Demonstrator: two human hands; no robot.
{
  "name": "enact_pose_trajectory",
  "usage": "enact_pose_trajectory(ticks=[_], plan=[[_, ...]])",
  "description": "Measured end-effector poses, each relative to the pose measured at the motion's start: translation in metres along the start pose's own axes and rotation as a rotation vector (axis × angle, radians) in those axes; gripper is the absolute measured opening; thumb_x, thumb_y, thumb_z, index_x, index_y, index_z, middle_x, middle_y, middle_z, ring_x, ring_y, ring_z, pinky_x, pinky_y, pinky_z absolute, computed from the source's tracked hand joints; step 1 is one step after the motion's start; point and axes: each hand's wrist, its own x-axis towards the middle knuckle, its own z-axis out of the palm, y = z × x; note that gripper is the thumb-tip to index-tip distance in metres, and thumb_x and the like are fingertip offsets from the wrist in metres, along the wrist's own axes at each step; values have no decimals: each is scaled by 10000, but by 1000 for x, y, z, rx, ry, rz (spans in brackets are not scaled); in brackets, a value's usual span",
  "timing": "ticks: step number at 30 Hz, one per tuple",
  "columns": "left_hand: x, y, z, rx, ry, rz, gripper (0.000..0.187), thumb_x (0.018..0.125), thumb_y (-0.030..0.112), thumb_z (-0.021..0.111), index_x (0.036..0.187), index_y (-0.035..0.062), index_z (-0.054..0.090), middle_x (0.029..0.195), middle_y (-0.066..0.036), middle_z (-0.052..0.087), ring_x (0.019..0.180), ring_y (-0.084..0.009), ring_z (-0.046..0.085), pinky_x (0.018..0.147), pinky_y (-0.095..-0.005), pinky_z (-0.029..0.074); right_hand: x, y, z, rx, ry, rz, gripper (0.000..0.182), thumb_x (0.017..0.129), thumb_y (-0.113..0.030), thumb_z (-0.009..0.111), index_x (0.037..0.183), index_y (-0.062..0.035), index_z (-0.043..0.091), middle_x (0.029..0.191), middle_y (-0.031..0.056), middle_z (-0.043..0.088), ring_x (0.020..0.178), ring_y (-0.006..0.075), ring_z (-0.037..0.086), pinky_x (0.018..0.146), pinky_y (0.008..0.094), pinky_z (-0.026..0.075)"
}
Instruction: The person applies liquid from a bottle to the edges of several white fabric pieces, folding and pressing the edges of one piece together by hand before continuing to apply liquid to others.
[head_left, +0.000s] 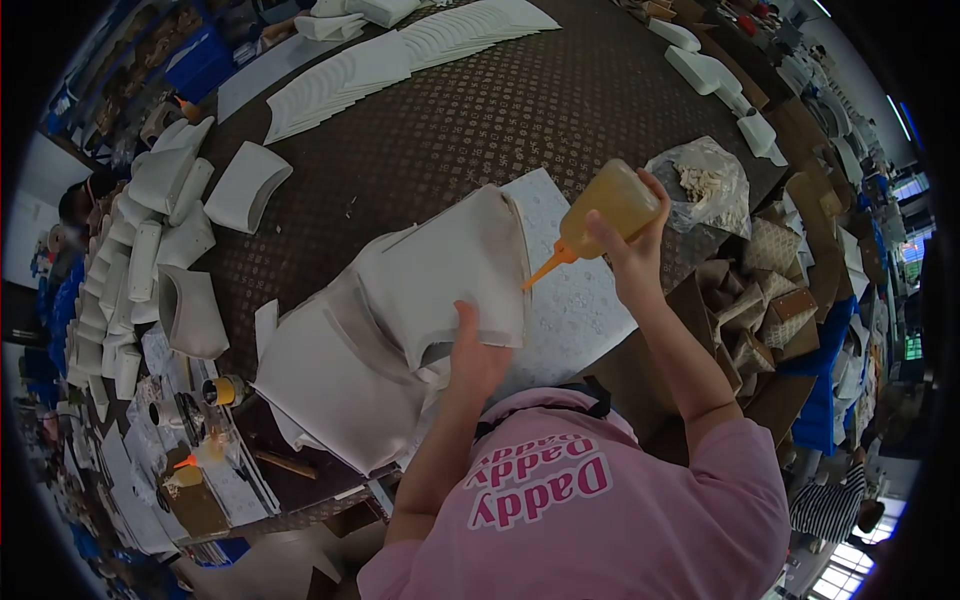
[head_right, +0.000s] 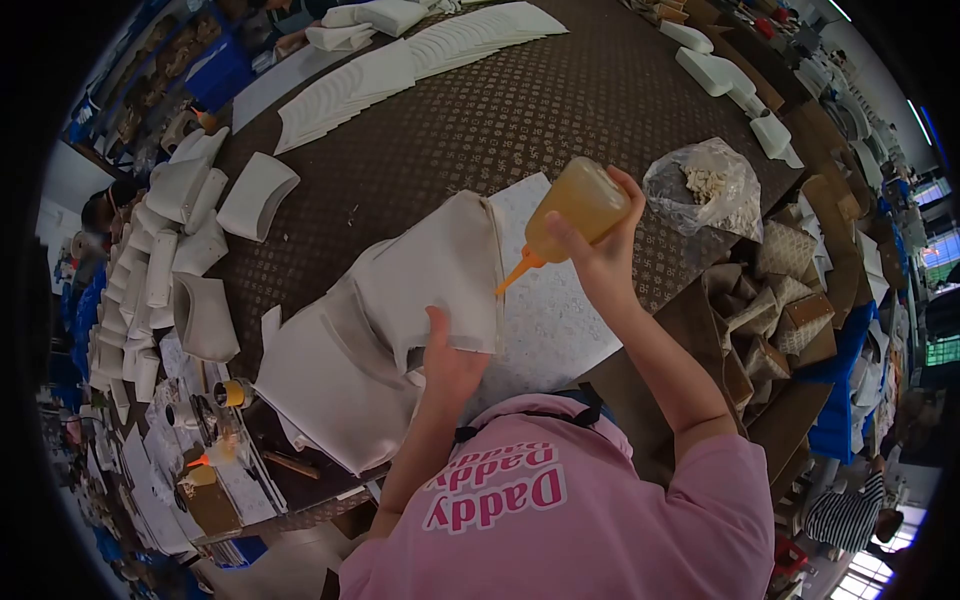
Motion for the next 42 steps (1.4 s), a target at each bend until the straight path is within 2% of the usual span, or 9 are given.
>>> enact_pose_trajectory(ticks=[13,16,17,22,25,26,29,35,42], plan=[[3,12,26,-4,59,-26,625,922,541,436,1364,106,367,1360,-36,441,1254,-203,414,1052,-345,325,-64,-3,-20,130,26,259,714,818,-229,705,1337,-69,240,1241,110,418,1127,214,495,925,361,465],[11,29,25,-68,-326,71,629,920,472,508,1390,92,331,1389,-53,406,1274,-229,394,1067,-333,299,-54,-15,-28,468,-1,431,618,879,-336,618,1333,-48,312,1201,127,496,1118,257,532,934,399,467],[10,37,27,176,-367,151,611,918,398,536,1392,78,322,1390,-62,401,1282,-226,384,1064,-328,299,-47,-24,-28,615,-13,491,600,899,-374,585,1332,-38,339,1184,139,528,1116,278,545,941,414,465],[25,76,19,1125,-283,574,707,822,9,663,1408,20,267,1372,-114,392,1246,-167,405,1030,-278,317,-18,-59,-17,670,59,174,450,949,-376,499,1247,-49,415,1161,121,555,1090,241,576,892,422,514],[30,107,32,1221,-73,711,545,850,-4,615,1339,-6,377,1226,-94,520,1110,-132,510,942,-238,390,-4,-76,-4,603,90,78,451,936,-371,534,1241,-73,385,1139,89,548,1041,209,593,843,368,534],[24,118,39,1235,-84,624,355,874,18,595,1218,-12,516,1037,-55,610,967,-95,569,855,-217,432,0,-78,-2,611,72,67,451,928,-341,561,1248,-84,372,1158,83,530,1048,202,585,840,352,531],[13,135,65,1381,-65,639,248,896,74,586,1132,-2,582,933,-19,623,871,-72,571,782,-206,446,12,-83,6,565,-34,-10,478,922,-308,581,1270,-92,334,1194,76,497,1074,205,563,858,359,515],[7,122,75,1455,-90,588,213,928,144,553,1091,20,610,807,45,565,696,-39,462,623,-201,384,23,-76,30,443,-89,-14,628,849,-250,693,1294,-101,276,1210,78,457,1078,193,526,885,365,487],[6,100,51,1499,-158,485,206,906,157,571,1033,12,640,741,1,592,662,-54,491,599,-222,402,29,-62,47,230,-127,16,771,795,-207,747,1355,-116,225,1222,90,428,1126,189,474,898,374,469]])
